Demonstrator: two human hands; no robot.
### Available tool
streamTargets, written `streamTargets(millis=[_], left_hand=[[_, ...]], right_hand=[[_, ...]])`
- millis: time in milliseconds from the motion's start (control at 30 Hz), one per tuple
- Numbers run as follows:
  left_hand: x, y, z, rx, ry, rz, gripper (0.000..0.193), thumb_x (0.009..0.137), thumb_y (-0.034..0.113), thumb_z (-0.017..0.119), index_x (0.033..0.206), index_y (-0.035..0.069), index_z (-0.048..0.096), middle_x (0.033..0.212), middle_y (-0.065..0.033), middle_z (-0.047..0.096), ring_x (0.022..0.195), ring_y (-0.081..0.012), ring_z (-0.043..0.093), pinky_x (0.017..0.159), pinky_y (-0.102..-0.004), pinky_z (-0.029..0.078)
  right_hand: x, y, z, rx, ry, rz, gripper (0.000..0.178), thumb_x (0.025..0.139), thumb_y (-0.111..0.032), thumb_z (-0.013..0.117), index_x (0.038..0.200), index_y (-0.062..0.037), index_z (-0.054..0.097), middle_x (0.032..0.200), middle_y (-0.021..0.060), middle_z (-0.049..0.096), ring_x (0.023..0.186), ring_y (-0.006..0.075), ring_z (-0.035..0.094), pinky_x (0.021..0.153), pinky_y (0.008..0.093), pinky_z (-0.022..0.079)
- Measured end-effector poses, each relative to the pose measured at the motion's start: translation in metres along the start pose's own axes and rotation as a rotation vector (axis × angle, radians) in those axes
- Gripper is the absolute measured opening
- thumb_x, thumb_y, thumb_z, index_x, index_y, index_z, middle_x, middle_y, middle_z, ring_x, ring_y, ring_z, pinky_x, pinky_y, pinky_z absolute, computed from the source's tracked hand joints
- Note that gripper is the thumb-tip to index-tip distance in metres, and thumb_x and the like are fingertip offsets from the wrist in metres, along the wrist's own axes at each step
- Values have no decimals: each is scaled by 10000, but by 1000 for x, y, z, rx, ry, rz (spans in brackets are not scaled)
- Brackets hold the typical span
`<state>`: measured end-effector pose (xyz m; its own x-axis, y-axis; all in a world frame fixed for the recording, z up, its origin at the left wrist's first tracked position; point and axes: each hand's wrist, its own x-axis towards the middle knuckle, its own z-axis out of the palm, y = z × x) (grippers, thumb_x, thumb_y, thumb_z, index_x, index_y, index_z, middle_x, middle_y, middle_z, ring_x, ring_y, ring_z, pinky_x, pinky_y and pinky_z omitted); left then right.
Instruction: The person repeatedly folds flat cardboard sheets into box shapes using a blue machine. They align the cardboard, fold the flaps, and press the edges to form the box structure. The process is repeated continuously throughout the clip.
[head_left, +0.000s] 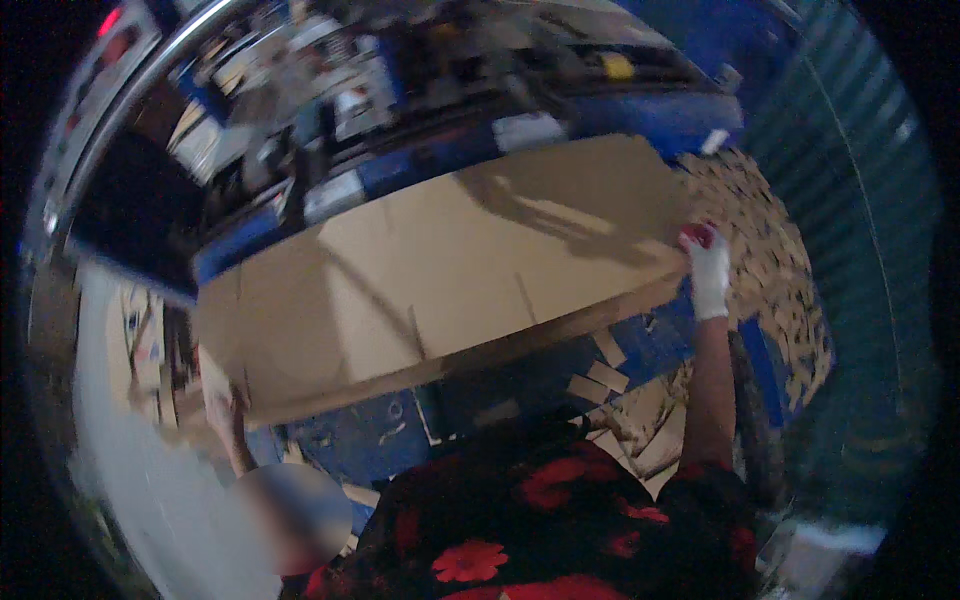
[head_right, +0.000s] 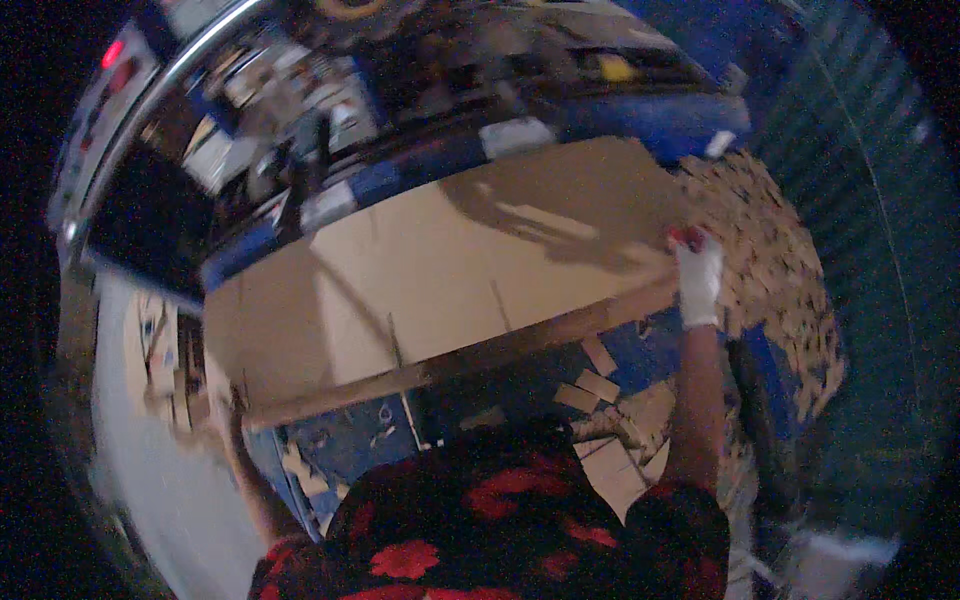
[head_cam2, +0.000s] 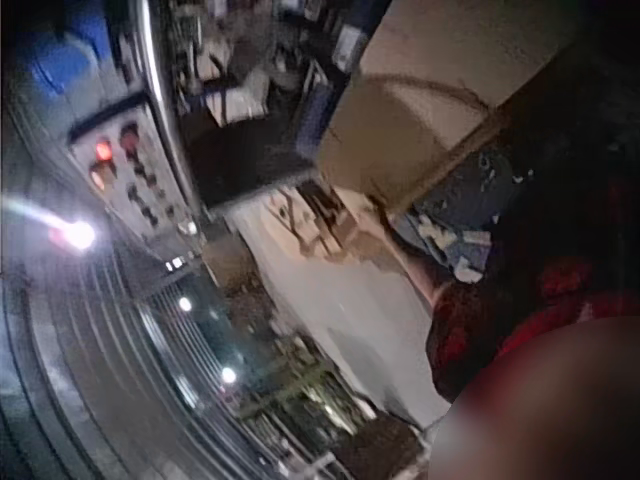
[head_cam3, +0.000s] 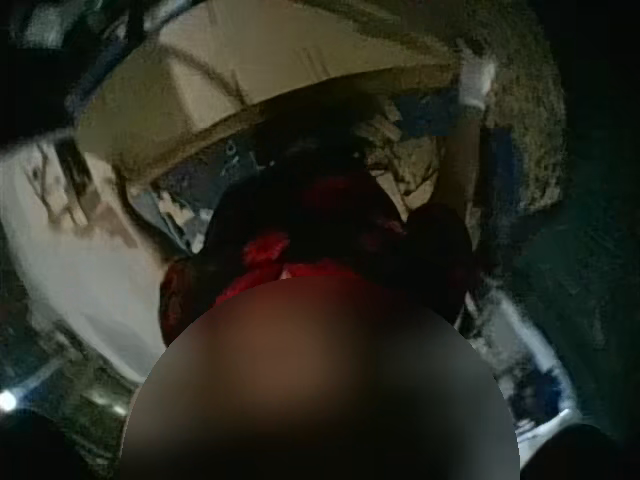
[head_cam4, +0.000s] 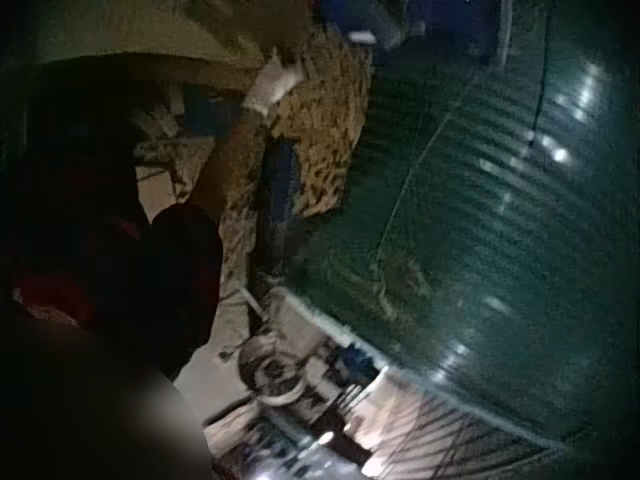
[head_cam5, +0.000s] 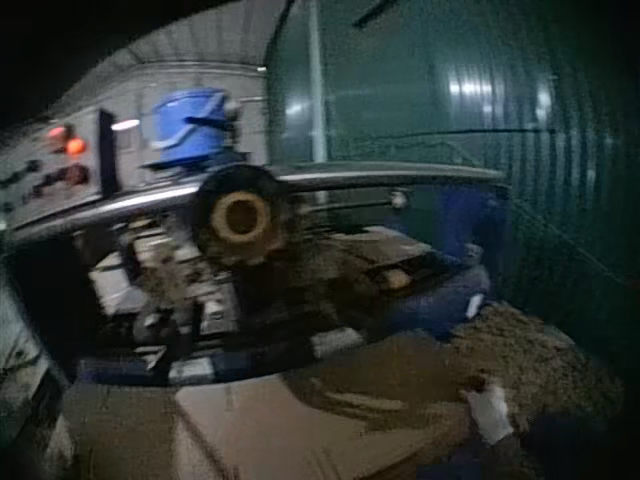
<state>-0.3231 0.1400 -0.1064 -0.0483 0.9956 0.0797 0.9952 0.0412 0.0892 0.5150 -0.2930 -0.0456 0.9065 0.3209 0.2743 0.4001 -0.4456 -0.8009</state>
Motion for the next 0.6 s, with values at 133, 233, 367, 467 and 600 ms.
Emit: streamTargets(millis=[133, 233, 367, 467, 600], left_hand=[[-13, 19, -8, 41, 152, -140, 910, 712, 744, 563, 1234, -1, 547, 1201, -245, 560, 1115, -422, 513, 935, -458, 421], [-27, 40, -30, 74, 68, -271, 1031, 647, 789, 587, 1356, 53, 451, 1341, -253, 448, 1237, -422, 411, 1018, -476, 360], [-54, 59, -53, -6, -11, -329, 1058, 638, 726, 661, 1436, 102, 357, 1400, -268, 370, 1348, -399, 278, 1065, -488, 304], [-66, 57, -61, -27, -14, -321, 1091, 624, 694, 704, 1416, 37, 342, 1386, -243, 420, 1311, -357, 374, 1073, -462, 278], [-72, 39, -54, -951, 228, -338, 761, 679, 288, 837, 1277, -1, 464, 1229, -170, 546, 1103, -263, 542, 970, -406, 406]], right_hand=[[-13, 1, 5, -290, 187, -30, 899, 727, -236, 802, 1417, 36, 294, 1367, 196, 402, 1207, 278, 486, 950, 378, 472], [-30, 4, 1, 94, 103, 192, 836, 750, -215, 783, 1396, 21, 308, 1349, 173, 426, 1185, 264, 507, 927, 349, 488], [-50, 2, -17, 414, -35, 318, 609, 800, -283, 730, 1266, -48, 417, 1129, 57, 584, 955, 160, 570, 660, 349, 498], [-61, -5, -26, 565, -240, 524, 535, 828, -227, 687, 1265, -101, 406, 1131, 30, 560, 948, 157, 556, 650, 371, 468], [-67, -19, -21, 712, -232, 414, 622, 844, -123, 636, 1380, -160, 321, 1316, 37, 478, 1133, 210, 501, 831, 507, 411]])
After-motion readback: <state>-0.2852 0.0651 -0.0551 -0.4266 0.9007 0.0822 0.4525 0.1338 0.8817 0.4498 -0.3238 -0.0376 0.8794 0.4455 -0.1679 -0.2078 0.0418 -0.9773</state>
